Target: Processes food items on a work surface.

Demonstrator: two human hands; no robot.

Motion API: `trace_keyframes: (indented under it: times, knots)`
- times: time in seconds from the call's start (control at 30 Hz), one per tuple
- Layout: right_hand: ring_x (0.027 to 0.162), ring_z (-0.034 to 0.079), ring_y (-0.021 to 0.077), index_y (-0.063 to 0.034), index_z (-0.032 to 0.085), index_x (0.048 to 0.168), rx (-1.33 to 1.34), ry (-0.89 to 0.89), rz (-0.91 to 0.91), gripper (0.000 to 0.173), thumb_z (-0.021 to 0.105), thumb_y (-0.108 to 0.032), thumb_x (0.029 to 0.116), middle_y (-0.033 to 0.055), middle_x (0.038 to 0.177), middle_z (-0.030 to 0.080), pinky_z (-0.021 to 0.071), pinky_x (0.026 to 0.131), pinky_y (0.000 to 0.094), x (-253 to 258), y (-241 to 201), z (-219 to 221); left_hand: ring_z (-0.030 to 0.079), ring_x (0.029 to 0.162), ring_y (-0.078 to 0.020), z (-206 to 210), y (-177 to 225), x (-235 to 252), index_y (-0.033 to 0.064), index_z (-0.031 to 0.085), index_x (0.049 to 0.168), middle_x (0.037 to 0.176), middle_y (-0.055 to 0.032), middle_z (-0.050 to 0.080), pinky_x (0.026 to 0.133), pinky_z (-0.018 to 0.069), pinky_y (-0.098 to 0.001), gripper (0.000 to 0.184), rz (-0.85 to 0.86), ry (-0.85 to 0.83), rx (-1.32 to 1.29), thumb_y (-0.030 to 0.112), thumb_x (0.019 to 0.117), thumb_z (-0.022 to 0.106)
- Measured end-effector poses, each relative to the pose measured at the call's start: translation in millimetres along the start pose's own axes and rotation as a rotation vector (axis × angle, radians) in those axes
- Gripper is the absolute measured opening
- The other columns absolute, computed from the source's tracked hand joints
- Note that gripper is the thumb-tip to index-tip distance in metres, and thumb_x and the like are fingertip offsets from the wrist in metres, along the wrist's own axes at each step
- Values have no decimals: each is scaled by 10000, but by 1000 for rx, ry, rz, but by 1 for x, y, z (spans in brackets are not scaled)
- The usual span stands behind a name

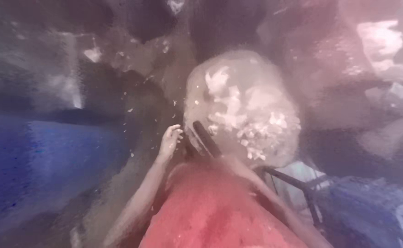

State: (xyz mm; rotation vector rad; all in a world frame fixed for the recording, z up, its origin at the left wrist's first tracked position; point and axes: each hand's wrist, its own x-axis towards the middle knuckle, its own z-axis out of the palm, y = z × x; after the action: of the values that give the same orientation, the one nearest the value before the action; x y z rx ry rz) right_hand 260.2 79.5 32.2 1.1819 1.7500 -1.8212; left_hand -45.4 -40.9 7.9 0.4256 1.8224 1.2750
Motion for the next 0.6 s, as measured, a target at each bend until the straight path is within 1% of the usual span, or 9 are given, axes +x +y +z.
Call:
trace_keyframes:
  times: [0.03,0.1,0.2,0.3,0.33,0.4,0.47,0.53,0.6]
  knots:
    - [623,537,116,-59,600,1219,78,-28,16,527,296,-474,1107,22,803,565,496,575,303,4,8,-4,680,866,-155,-10,1,1,54,564,1366,1136,-92,687,746,576,-328,336,-2,28,1,226,1093,472]
    - [597,536,115,-66,616,1169,34,157,9,508,318,-473,1104,19,766,567,499,553,301,6,3,-8,682,870,-156,-32,3,5,61,583,1350,1127,-89,694,747,575,-324,329,0,89,18,235,1097,465]
    - [952,676,291,10,558,1348,-250,415,-6,514,446,-417,1084,193,1074,675,557,884,495,4,-19,3,674,863,-144,-60,-7,-1,63,589,1338,1119,-87,693,742,566,-311,327,-26,159,10,245,1094,471]
    - [1205,637,342,-19,456,1489,-511,276,53,578,418,-433,1088,218,1323,630,497,1044,535,5,-57,14,676,822,-128,-79,-7,3,51,585,1333,1100,-75,697,704,566,-288,321,-1,219,-23,231,1096,465]
    - [1163,656,325,-26,485,1468,-527,179,47,574,417,-446,1084,207,1285,648,522,1005,520,3,-65,21,676,829,-129,-87,-5,4,51,578,1338,1105,-75,693,715,571,-293,328,9,232,-16,237,1098,454]
    - [804,641,166,-60,564,1267,-369,-114,-32,499,414,-498,1080,85,963,637,561,714,356,10,-66,25,679,859,-147,-107,6,7,59,581,1340,1131,-87,691,747,571,-312,341,25,295,-23,263,1103,446]
    - [766,573,148,-29,591,1196,-278,-327,-194,461,467,-455,1072,78,898,596,508,730,356,11,-77,32,684,850,-141,-136,11,12,73,577,1353,1142,-80,687,754,581,-311,353,79,373,-36,284,1102,447]
    - [812,592,135,-32,595,1210,-305,-307,-362,444,493,-438,1065,84,931,616,527,776,343,5,-96,44,686,866,-117,-169,11,11,102,568,1373,1155,-46,688,769,589,-310,391,136,433,-38,355,1092,467]
    - [948,661,130,-37,589,1325,-273,-165,-335,489,499,-438,1061,112,1064,687,551,892,354,1,-119,51,676,879,-107,-186,22,3,105,558,1373,1149,-32,676,777,583,-308,408,130,492,-32,381,1085,472]
